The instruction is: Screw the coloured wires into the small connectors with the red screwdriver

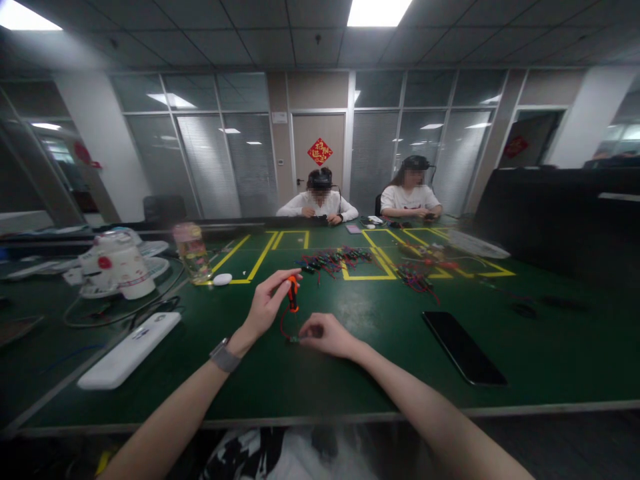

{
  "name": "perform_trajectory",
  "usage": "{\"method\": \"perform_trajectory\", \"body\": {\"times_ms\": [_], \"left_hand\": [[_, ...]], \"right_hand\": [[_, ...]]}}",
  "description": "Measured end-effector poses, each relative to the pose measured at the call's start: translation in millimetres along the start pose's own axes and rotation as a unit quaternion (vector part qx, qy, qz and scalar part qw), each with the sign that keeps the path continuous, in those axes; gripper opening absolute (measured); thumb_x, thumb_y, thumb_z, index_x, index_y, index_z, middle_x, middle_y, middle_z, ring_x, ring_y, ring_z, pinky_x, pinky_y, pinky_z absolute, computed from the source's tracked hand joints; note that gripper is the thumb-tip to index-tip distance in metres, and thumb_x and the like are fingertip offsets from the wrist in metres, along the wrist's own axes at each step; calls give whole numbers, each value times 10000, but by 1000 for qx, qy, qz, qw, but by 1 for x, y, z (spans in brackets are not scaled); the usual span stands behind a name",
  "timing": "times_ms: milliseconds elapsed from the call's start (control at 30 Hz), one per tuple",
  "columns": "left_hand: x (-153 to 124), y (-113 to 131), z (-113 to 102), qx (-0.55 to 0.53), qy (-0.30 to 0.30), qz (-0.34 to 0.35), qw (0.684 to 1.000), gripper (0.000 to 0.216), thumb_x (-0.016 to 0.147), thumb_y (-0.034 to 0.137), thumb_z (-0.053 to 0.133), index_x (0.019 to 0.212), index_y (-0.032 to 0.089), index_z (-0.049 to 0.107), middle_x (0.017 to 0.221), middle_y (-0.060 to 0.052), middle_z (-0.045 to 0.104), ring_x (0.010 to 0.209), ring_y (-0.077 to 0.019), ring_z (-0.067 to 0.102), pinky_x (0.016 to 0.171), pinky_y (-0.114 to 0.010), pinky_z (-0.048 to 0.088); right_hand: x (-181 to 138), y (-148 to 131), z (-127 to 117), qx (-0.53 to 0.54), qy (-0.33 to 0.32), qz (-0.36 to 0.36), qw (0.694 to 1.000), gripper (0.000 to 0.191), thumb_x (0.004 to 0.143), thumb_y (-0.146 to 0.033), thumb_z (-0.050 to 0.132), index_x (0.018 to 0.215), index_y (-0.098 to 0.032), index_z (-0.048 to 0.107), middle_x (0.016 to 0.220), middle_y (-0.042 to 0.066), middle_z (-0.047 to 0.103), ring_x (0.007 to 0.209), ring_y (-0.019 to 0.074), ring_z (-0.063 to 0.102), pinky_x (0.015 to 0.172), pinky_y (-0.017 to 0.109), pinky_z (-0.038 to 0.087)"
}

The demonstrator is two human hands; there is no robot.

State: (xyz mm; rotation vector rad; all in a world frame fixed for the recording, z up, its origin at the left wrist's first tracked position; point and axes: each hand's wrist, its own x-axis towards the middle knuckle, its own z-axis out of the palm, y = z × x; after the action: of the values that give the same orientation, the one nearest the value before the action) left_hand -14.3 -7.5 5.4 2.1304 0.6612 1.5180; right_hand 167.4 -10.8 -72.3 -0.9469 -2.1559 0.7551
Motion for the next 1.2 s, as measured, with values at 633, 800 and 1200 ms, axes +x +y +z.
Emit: {"method": "perform_trajectory", "body": {"times_ms": [633,800,1200], "left_hand": [[-2,2,4,-1,14,-8,1000,296,955,281,411,1135,193,628,1131,-85,622,1048,-193,583,916,-313,449],[-3,0,5,-23,39,-37,998,261,926,285,476,1106,182,635,1065,-90,651,974,-191,617,848,-303,486],[-2,-4,4,-12,58,-25,998,194,903,296,519,954,187,672,907,-42,593,842,-151,577,774,-265,462]], "right_hand": [[1,1,0,-5,1,6,1000,139,716,-230,716,833,-154,722,715,4,584,648,124,522,617,237,409],[1,3,1,-4,-2,-2,1000,143,724,-237,713,841,-156,719,725,5,590,662,125,529,625,236,412],[1,2,1,1,-2,9,1000,136,723,-232,709,835,-157,719,735,7,587,645,120,526,602,229,413]]}}
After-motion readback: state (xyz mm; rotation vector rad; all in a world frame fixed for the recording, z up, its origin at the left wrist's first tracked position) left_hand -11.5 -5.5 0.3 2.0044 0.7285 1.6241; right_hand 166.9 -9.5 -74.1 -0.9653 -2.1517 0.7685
